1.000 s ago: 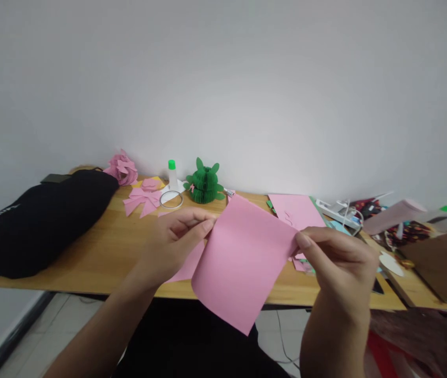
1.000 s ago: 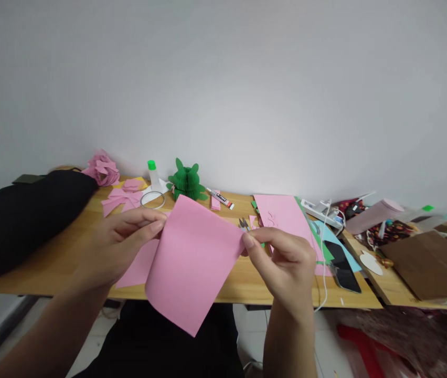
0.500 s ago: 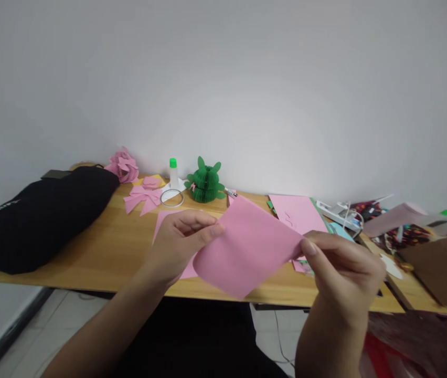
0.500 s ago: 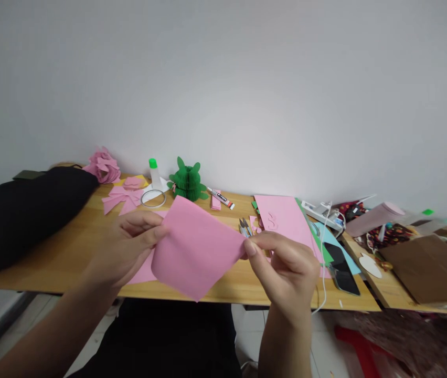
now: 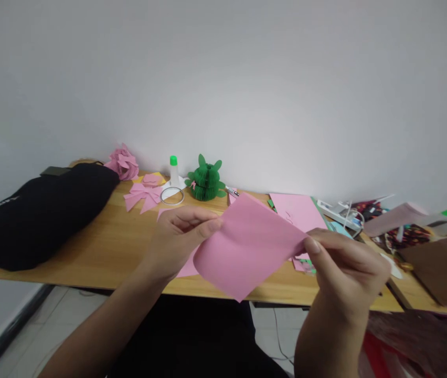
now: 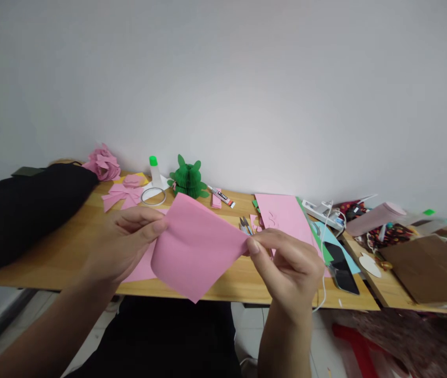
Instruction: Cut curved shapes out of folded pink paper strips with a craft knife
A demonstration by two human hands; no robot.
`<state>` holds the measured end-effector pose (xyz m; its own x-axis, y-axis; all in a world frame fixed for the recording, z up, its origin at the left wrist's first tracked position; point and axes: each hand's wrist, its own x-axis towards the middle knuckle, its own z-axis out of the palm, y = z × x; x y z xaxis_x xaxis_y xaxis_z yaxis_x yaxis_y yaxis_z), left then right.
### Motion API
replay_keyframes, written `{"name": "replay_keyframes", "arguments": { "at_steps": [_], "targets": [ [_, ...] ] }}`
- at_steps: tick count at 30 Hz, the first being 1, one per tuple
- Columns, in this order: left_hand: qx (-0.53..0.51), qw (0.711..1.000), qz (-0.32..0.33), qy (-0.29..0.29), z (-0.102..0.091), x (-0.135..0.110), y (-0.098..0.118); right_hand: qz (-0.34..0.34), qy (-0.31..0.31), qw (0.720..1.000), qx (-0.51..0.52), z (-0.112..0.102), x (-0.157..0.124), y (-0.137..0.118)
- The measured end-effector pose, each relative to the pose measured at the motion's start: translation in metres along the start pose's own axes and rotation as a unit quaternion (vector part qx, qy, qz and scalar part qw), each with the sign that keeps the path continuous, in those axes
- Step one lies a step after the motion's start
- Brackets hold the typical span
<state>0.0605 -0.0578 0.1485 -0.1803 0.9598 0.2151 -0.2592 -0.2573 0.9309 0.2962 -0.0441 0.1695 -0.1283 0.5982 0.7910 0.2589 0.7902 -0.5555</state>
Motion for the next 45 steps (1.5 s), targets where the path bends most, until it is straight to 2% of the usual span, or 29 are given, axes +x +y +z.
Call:
{"name": "replay_keyframes", "arguments": {
  "at_steps": [6, 9, 16, 21, 24, 29, 32, 34, 37, 40, 45],
  "targets": [
    [0.053, 0.997, 0.059, -0.005, 0.002, -0.001, 0.000, -0.013, 0.016, 0.999, -0.025, -0.003, -0.001, 0.003],
    [0.096, 0.991, 0.097, 0.006, 0.008, -0.004, 0.007, -0.023, 0.028, 0.999, -0.019, -0.006, -0.002, 0.006],
    [0.148, 0.975, 0.163, 0.021, 0.021, -0.009, 0.027, -0.050, 0.099, 0.993, -0.028, -0.003, -0.003, 0.005],
    [0.183, 0.963, 0.198, 0.012, 0.023, -0.006, 0.032, -0.044, 0.095, 0.994, 0.007, -0.004, -0.004, 0.006],
    [0.209, 0.957, 0.200, -0.012, 0.024, 0.000, 0.036, -0.011, 0.050, 0.998, 0.036, -0.011, -0.008, 0.018],
    [0.240, 0.948, 0.185, -0.096, 0.025, 0.017, 0.046, 0.060, -0.056, 0.995, 0.061, -0.024, 0.002, 0.031],
    [0.264, 0.938, 0.168, -0.149, 0.027, 0.027, 0.051, 0.077, -0.107, 0.989, 0.063, -0.021, 0.026, 0.015],
    [0.282, 0.929, 0.158, -0.180, 0.027, 0.031, 0.053, 0.102, -0.163, 0.981, -0.001, -0.013, 0.047, -0.003],
    [0.302, 0.917, 0.145, -0.217, 0.028, 0.035, 0.054, 0.111, -0.246, 0.959, -0.089, 0.001, 0.076, -0.026],
    [0.307, 0.914, 0.132, -0.232, 0.027, 0.039, 0.053, 0.110, -0.316, 0.937, -0.102, 0.011, 0.093, -0.036],
    [0.311, 0.911, 0.124, -0.240, 0.022, 0.046, 0.049, 0.115, -0.353, 0.923, -0.105, 0.020, 0.102, -0.038]
  ]
}}
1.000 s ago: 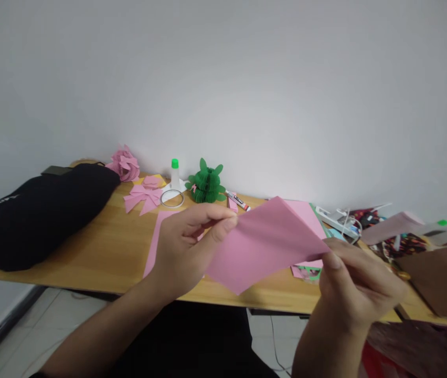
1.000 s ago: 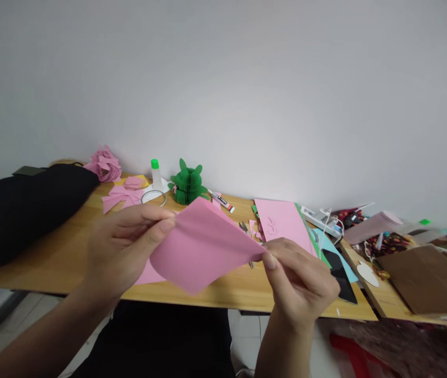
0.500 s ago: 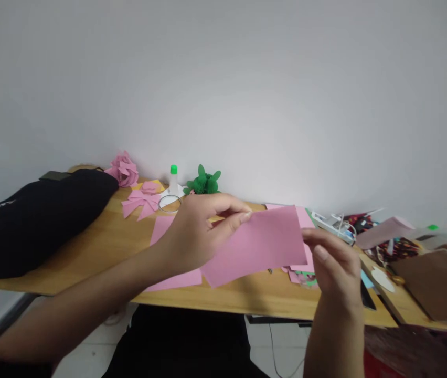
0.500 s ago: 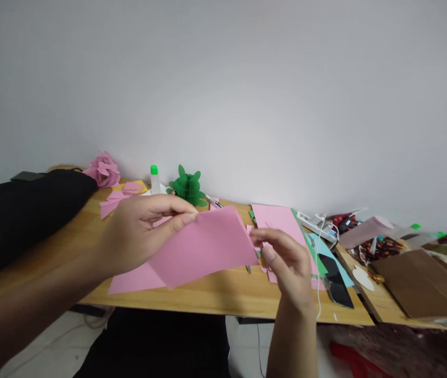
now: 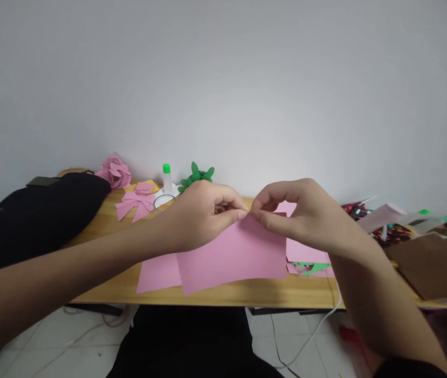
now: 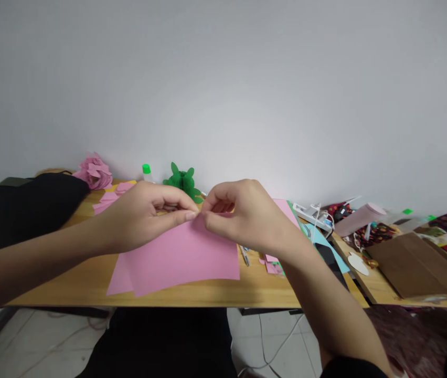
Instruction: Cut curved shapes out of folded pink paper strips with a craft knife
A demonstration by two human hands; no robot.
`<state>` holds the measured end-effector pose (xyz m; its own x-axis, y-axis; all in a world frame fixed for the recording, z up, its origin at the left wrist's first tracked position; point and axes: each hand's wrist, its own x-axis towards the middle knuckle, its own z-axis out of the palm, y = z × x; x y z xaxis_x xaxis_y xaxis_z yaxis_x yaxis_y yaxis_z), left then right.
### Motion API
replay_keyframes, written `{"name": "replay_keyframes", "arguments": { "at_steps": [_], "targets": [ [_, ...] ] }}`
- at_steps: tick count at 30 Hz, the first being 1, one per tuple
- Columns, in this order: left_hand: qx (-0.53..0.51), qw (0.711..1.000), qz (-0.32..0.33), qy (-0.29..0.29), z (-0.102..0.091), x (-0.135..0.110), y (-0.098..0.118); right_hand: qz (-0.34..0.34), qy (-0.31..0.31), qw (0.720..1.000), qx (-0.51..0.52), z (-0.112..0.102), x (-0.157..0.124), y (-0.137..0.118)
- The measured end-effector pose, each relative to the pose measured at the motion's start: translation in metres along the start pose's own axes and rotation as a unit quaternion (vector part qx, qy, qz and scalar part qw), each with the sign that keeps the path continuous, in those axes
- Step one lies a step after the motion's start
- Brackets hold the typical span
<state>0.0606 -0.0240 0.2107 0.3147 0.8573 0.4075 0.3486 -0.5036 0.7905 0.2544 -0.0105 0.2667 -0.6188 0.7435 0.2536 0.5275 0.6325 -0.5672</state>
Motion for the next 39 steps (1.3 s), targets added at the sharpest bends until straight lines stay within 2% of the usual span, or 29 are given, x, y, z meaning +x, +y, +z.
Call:
{"name": "replay_keyframes", "arguments": {
  "at_steps": [7, 12, 16, 18, 22, 26, 34, 39],
  "targets": [
    [-0.001, 1.000, 0.004, -0.006, -0.002, 0.002, -0.005, -0.020, -0.001, 1.000, -0.015, -0.008, 0.004, 0.006],
    [-0.008, 1.000, -0.013, -0.010, -0.007, 0.003, -0.006, -0.024, -0.001, 0.999, -0.032, -0.029, -0.003, 0.017],
    [-0.029, 0.999, -0.023, 0.014, -0.012, 0.004, -0.009, 0.003, 0.066, 0.997, -0.043, -0.045, -0.009, 0.024],
    [-0.042, 0.999, -0.025, 0.011, -0.011, 0.006, -0.009, 0.002, 0.080, 0.996, -0.035, -0.043, -0.009, 0.023],
    [-0.031, 0.999, -0.018, -0.005, -0.007, 0.009, -0.005, -0.012, 0.024, 0.999, -0.025, -0.025, -0.003, 0.014],
    [-0.020, 1.000, -0.014, -0.006, -0.006, 0.009, -0.001, -0.014, 0.009, 0.999, -0.041, -0.017, 0.001, 0.007],
    [-0.020, 0.999, -0.030, -0.007, -0.020, 0.003, 0.008, -0.044, 0.005, 0.997, -0.061, -0.027, -0.005, 0.008],
    [0.052, 0.997, -0.055, -0.016, -0.045, -0.015, 0.001, -0.001, 0.003, 0.996, -0.087, -0.040, -0.016, 0.007]
  ]
}}
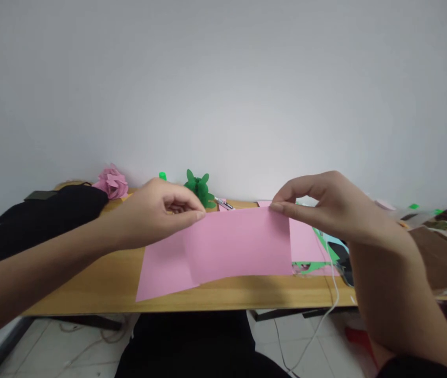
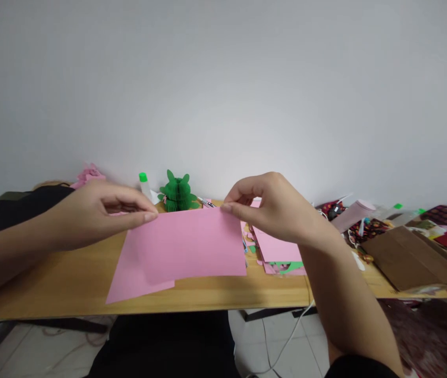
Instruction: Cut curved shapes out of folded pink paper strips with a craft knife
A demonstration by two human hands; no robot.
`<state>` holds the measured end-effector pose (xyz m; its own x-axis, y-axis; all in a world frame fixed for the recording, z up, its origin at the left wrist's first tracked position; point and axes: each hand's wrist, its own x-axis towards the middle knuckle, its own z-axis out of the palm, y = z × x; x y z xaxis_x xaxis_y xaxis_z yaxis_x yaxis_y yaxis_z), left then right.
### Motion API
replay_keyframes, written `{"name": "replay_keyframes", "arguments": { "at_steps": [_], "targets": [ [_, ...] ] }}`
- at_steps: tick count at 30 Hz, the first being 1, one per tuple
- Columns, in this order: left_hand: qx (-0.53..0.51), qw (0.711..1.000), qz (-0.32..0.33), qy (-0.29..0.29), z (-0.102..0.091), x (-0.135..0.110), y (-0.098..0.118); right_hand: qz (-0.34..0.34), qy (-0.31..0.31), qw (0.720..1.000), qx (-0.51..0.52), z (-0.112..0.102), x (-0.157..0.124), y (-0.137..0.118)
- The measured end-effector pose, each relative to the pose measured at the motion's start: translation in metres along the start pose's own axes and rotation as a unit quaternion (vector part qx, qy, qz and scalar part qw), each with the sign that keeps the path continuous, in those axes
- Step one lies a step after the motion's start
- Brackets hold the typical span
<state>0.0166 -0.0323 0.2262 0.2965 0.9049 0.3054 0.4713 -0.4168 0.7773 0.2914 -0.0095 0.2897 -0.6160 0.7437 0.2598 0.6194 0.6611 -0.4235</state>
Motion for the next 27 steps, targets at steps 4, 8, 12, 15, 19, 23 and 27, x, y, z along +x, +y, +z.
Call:
{"name": "replay_keyframes", "arguments": {
  "at_steps": [4, 8, 12, 15, 19, 23, 27],
  "targets": [
    [0.026, 1.000, -0.008, 0.013, -0.022, -0.015, -0.014, 0.027, 0.020, 0.999, -0.008, -0.009, -0.010, 0.004],
    [0.057, 0.992, -0.047, 0.104, -0.025, -0.014, -0.005, 0.013, 0.022, 1.000, -0.008, -0.006, -0.008, 0.002],
    [0.021, 0.999, 0.031, 0.030, 0.002, 0.005, 0.021, -0.036, -0.003, 0.999, -0.007, 0.007, 0.003, -0.013],
    [0.006, 0.995, 0.086, -0.047, 0.022, 0.019, 0.032, -0.057, -0.009, 0.998, -0.007, 0.014, 0.010, -0.024],
    [-0.013, 0.994, 0.094, -0.059, 0.031, 0.027, 0.033, -0.061, -0.006, 0.998, -0.016, 0.014, 0.008, -0.028],
    [-0.012, 0.996, 0.059, -0.069, 0.021, 0.021, 0.026, -0.055, 0.012, 0.998, -0.032, 0.006, -0.002, -0.022],
    [0.026, 0.998, 0.010, -0.050, -0.001, 0.002, 0.008, -0.031, 0.034, 0.998, -0.032, -0.009, -0.020, -0.005]
  ]
}}
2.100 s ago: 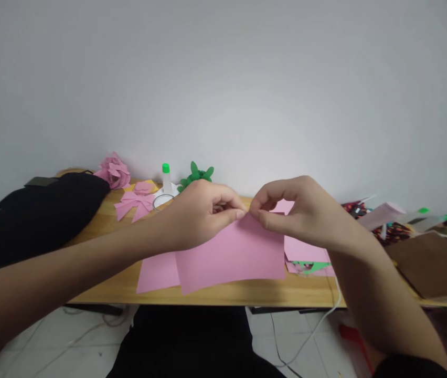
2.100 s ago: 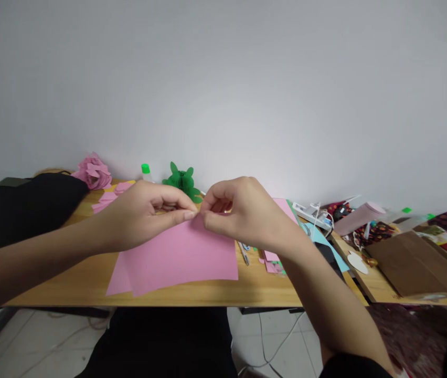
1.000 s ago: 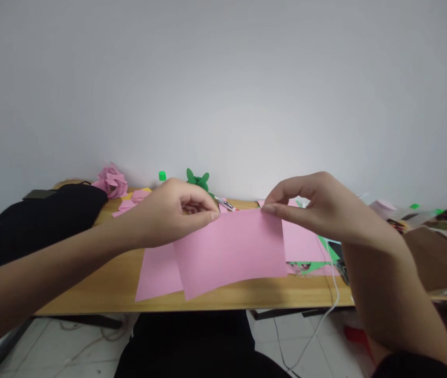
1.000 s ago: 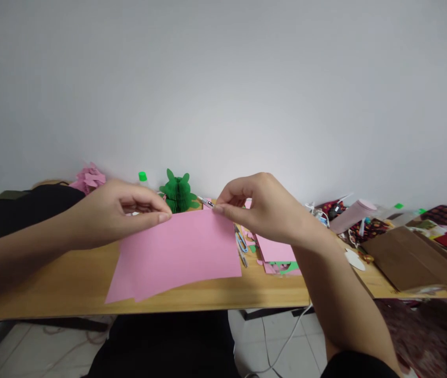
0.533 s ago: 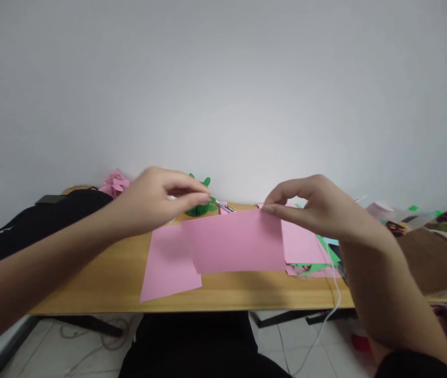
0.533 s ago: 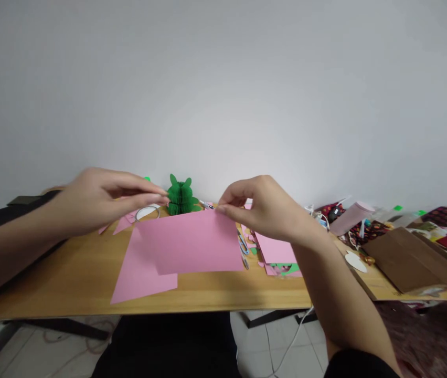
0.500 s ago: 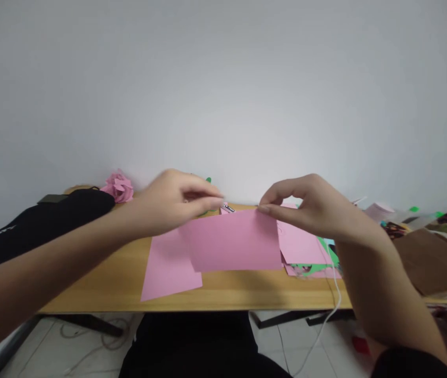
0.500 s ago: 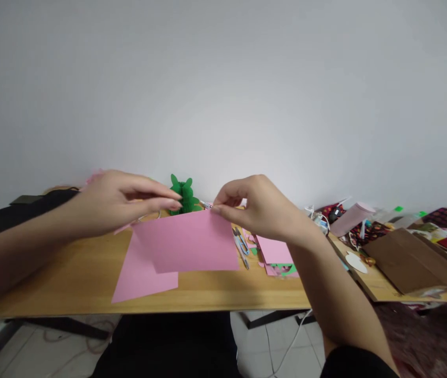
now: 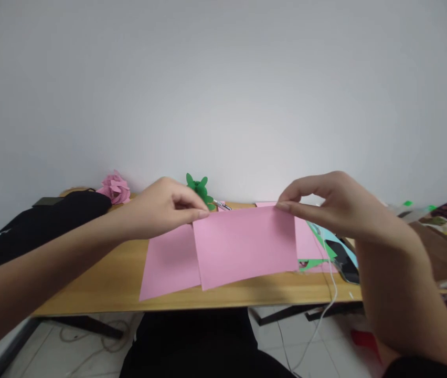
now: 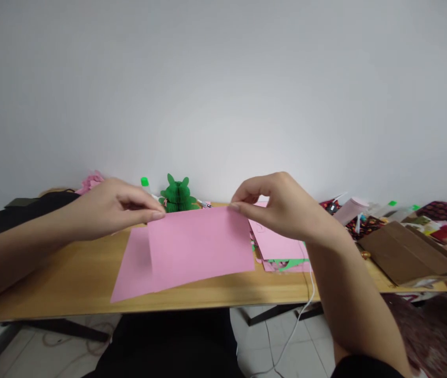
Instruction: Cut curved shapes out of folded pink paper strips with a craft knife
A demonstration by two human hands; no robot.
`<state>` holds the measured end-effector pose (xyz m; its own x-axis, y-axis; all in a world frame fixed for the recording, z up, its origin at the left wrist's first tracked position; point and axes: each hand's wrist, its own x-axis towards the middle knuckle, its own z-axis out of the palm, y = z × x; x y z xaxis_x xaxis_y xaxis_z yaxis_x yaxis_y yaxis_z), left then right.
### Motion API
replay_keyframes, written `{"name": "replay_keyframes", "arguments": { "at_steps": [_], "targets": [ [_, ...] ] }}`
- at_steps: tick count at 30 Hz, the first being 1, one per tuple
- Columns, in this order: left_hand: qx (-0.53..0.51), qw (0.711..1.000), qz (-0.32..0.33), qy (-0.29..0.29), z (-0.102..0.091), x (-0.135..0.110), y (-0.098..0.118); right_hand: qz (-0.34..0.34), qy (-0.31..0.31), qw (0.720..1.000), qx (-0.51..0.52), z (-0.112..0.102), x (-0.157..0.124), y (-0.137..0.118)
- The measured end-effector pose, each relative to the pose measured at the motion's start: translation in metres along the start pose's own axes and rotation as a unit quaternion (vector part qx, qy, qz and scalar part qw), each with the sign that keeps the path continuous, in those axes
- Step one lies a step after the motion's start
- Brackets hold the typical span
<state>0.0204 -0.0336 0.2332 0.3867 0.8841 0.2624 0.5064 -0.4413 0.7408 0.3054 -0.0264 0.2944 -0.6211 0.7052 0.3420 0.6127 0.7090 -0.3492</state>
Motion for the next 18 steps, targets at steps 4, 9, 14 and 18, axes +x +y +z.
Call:
{"name": "replay_keyframes", "arguments": {
  "at_steps": [4, 9, 14, 18],
  "targets": [
    [0.073, 0.996, -0.046, 0.025, -0.020, -0.016, -0.022, 0.032, 0.021, 0.999, -0.016, -0.010, -0.012, 0.016],
    [0.092, 0.990, -0.027, 0.100, -0.011, -0.002, -0.009, -0.012, -0.025, 1.000, 0.006, 0.007, 0.000, 0.008],
    [0.063, 0.988, 0.063, -0.126, 0.018, 0.015, 0.009, -0.044, -0.067, 0.997, 0.020, 0.024, 0.017, -0.008],
    [0.061, 0.988, 0.074, -0.121, 0.019, 0.011, -0.004, 0.009, -0.073, 0.994, 0.077, 0.015, 0.008, 0.011]
  ]
}}
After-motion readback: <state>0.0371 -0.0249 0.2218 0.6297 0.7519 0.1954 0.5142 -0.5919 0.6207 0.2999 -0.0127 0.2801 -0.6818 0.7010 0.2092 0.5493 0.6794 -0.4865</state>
